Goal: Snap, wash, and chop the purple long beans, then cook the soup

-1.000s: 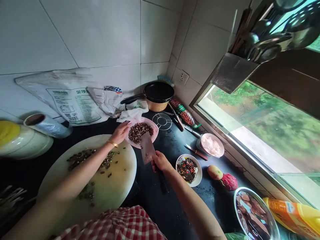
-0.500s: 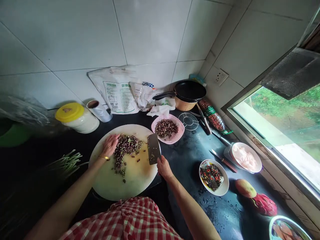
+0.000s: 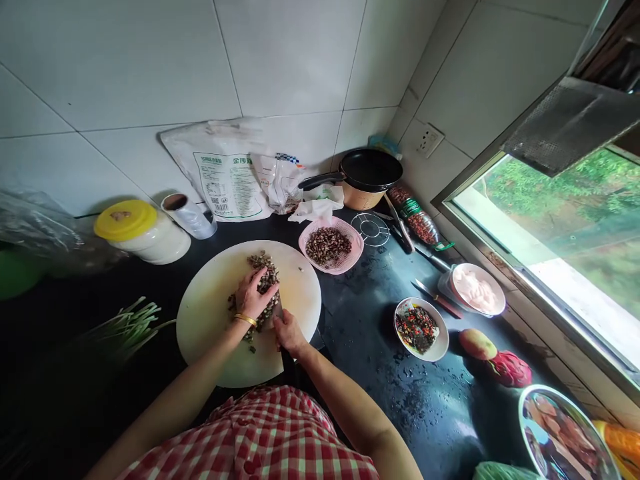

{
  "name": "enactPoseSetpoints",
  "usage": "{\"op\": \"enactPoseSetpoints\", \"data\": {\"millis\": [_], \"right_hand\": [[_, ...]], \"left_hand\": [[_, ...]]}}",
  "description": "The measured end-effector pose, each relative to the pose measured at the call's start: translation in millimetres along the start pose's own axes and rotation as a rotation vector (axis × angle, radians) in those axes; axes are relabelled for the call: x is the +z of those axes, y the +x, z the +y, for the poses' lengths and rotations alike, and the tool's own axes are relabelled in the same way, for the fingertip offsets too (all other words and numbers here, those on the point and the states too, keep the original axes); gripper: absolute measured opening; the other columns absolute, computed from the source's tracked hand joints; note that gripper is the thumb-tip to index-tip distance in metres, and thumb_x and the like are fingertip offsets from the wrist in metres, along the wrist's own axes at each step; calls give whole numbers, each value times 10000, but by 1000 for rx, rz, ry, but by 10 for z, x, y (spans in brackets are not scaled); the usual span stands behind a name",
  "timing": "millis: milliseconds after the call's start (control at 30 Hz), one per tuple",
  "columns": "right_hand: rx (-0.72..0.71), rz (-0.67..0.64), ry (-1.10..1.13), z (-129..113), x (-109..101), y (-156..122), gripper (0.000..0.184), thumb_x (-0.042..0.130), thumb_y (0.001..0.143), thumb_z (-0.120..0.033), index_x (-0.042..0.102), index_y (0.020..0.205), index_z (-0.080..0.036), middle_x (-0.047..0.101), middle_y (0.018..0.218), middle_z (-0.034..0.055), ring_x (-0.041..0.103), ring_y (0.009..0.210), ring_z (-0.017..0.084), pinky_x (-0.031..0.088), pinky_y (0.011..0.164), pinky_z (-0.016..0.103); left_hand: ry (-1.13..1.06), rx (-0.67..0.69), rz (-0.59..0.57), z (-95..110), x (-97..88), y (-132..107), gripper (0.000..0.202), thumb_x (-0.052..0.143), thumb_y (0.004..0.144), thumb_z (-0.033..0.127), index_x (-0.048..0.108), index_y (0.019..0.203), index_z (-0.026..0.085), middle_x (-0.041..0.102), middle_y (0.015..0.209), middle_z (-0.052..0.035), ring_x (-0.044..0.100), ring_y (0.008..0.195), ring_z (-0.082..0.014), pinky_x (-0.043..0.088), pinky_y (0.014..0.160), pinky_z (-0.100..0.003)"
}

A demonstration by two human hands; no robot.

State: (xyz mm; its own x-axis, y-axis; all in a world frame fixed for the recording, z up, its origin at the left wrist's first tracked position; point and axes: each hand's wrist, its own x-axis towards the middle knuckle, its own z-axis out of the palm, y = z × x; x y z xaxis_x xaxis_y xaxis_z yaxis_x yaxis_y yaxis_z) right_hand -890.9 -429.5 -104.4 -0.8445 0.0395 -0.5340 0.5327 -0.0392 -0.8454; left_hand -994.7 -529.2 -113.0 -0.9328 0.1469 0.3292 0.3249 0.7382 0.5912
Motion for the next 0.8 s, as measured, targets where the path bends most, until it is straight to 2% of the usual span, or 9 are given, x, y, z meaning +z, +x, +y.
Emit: {"op": "enactPoseSetpoints", "data": {"millis": [200,333,433,533,633,733,800], "right_hand": [[-25,-50,119,-49,47,-157,177,431,837,-345,341,753,-219,363,409,-125,333,262,57,293,266,173],[-45,-44,186,-149,-8,-230,199,442,820,-369,325,759,-221,379,437,-127,315,256,49,284,253,173],[-92,-34,221,-257,-98,-255,238,463,791,-409,321,757,-221,371,438,-135,308,245,44,274,241,165],[-139,-10,240,-437,-268,-263,262,472,769,-437,327,759,-219,381,448,-136,312,247,41,269,235,158],[-178,67,236,-687,-531,-239,270,478,755,-444,334,760,-216,392,457,-131,319,255,40,270,240,155],[-219,170,171,-954,-870,-167,217,453,771,-407,370,774,-207,391,451,-117,329,263,50,286,257,167],[-237,265,62,-1114,-1116,-94,169,405,802,-359,426,831,-193,388,440,-103,341,269,66,289,273,181]], "left_hand": [[-50,-24,56,147,6,-83,297,614,736,386,649,998,250,572,1081,-73,530,973,-241,410,862,-368],[-60,23,80,278,-63,4,291,618,737,369,650,1001,253,579,1086,-66,529,976,-237,414,853,-358],[-75,71,113,456,-106,141,282,614,741,372,649,996,259,585,1074,-54,529,983,-229,408,867,-353],[-117,166,130,712,-105,357,270,597,755,363,647,991,241,592,1043,-54,532,979,-213,393,897,-341],[-156,228,123,1050,-37,645,258,597,754,354,648,978,238,598,1024,-50,543,957,-204,400,886,-334],[-214,251,114,1430,124,967,255,602,749,358,650,970,240,602,1033,-53,544,969,-212,411,875,-341],[-281,280,97,1650,300,1177,252,586,765,357,643,981,240,607,1031,-54,544,973,-210,410,888,-345]]}}
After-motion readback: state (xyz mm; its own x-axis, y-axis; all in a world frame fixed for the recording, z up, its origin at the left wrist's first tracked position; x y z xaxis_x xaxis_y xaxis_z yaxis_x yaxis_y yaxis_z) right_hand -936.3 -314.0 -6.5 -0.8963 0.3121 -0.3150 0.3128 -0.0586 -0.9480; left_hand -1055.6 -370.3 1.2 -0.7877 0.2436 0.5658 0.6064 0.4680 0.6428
